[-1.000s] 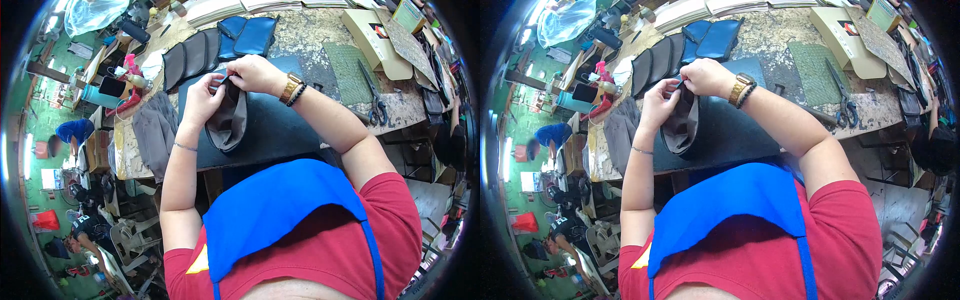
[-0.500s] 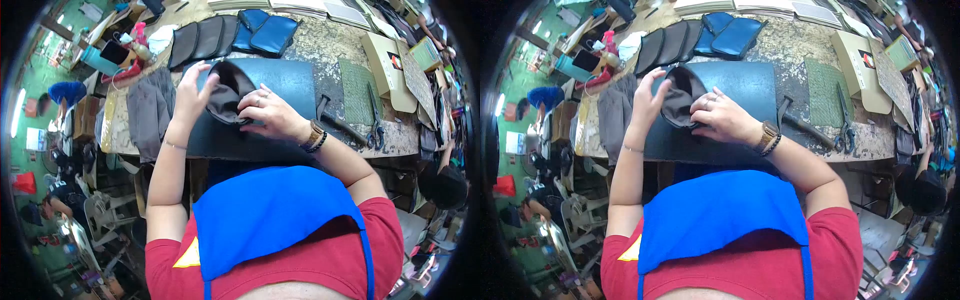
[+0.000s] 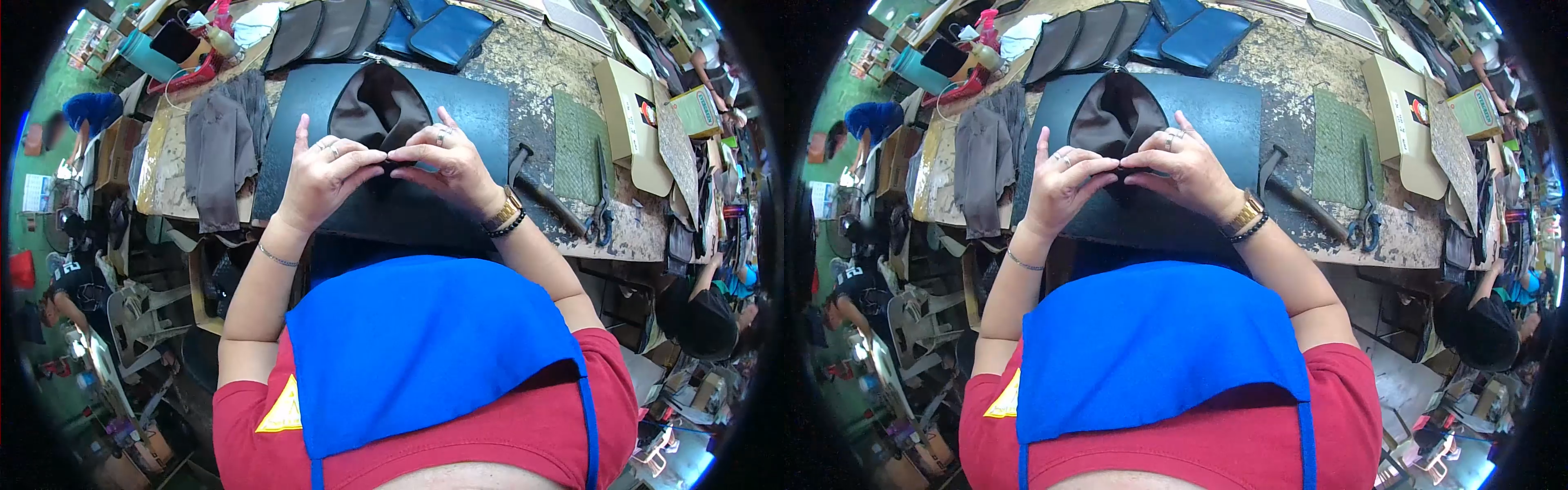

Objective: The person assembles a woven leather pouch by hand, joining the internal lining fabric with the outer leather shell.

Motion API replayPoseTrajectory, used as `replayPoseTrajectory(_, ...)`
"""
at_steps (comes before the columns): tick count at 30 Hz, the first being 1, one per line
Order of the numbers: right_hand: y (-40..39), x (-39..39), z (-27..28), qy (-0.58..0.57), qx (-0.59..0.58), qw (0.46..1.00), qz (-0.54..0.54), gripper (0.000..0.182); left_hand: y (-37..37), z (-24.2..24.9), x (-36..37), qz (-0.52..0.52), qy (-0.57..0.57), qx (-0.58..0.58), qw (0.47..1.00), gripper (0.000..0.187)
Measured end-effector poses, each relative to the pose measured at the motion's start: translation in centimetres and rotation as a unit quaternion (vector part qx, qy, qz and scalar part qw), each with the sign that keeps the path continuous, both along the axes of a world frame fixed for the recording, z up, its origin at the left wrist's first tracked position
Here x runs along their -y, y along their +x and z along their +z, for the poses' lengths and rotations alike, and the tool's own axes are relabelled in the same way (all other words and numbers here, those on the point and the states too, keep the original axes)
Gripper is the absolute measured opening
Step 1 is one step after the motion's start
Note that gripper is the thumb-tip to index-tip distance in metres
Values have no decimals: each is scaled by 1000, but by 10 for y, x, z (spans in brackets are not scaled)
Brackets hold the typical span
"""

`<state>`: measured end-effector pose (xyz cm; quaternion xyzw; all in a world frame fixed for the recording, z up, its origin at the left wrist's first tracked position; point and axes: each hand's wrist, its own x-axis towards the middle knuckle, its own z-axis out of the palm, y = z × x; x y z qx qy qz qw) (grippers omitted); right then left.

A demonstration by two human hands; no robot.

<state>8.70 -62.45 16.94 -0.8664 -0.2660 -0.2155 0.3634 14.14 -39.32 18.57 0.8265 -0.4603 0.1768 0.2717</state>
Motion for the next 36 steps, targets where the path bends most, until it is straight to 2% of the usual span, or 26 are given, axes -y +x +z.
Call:
replayPoseTrajectory(7, 2, -3, -2, 50, -97, 994, 22, 14, -3, 11, 1, 9, 45, -51, 998, 14)
replayPoseTrajectory(14, 2, -6, 3, 24, -90, 995, 40, 12, -8, 14, 6, 14, 73, -40, 996, 11)
replayPoseTrajectory(24, -8, -8, 4, 47, -76, 993, 72, 15, -22, 19, -3, 13, 60, -96, 994, 6)
replayPoseTrajectory(25, -10, -9, 4, 21, -28, 997, 69, 19, -28, 22, -9, 21, 55, -101, 993, 5)
replayPoseTrajectory(28, -6, -3, 15, 96, 25, 994, 41, 35, -46, 45, -46, 66, 0, -155, 986, 6)
replayPoseTrajectory(30, 11, 17, 15, 54, 63, 996, -17, 37, -61, 57, -93, 151, -105, -203, 962, 5)
replayPoseTrajectory(32, 40, 44, -1, 75, 91, 990, -78, 30, -86, 72, -151, 234, -242, -295, 894, 10)
replayPoseTrajectory(34, 67, 73, -15, 24, 46, 973, -225, 26, -114, 90, -223, 323, -177, -279, 887, 13)
replayPoseTrajectory(35, 80, 89, -23, 18, -47, 963, -263, 30, -126, 93, -247, 346, -173, -294, 874, 17)
replayPoseTrajectory(36, 94, 102, -34, 1, -140, 929, -342, 51, -134, 98, -253, 379, -161, -320, 853, 17)
